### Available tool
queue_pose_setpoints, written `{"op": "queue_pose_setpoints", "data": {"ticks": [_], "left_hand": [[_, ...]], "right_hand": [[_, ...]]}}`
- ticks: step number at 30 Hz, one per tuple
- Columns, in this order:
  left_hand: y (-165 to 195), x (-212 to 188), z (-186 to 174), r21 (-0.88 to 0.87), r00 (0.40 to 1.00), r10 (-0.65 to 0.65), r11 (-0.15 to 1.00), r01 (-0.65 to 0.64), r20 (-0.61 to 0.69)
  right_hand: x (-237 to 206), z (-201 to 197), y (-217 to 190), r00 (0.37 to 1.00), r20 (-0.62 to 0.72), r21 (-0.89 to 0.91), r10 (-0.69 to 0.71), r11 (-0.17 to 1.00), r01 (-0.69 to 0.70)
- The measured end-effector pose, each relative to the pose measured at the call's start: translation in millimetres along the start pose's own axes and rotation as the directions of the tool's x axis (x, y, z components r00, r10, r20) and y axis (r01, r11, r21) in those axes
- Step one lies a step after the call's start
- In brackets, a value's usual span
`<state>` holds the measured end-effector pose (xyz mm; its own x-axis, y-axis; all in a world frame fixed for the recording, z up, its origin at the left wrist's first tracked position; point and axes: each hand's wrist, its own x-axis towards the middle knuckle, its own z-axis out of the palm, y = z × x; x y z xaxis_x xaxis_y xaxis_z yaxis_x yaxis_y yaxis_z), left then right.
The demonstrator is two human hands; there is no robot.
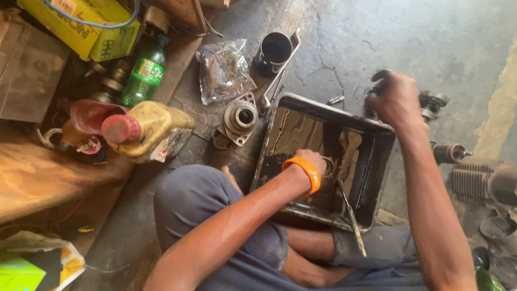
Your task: The person scrubs a cylindrical metal part with a brush in a tray of dark liquid, then pours a clear liquid from a green bottle over the part to rinse it. The person handles several small mechanical components, including gears and rings, cleaning them in the tray.
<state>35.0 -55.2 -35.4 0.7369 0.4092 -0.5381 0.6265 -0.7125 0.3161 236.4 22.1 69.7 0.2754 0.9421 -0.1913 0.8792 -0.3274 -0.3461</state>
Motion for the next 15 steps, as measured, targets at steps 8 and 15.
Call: {"op": "queue_pose_setpoints", "data": {"ticks": [8,15], "left_hand": [[-14,10,3,-0.022,0.999,-0.032,0.999,0.031,-0.026],[-19,-1,-6,0.023,0.999,-0.030,0.999,0.030,-0.021]], "right_hand": [[-119,32,-13,0.874,0.165,0.266,-0.456,0.874,0.406],[-75,27,-1,0.955,0.105,0.161,-0.277,0.953,0.259]]}}
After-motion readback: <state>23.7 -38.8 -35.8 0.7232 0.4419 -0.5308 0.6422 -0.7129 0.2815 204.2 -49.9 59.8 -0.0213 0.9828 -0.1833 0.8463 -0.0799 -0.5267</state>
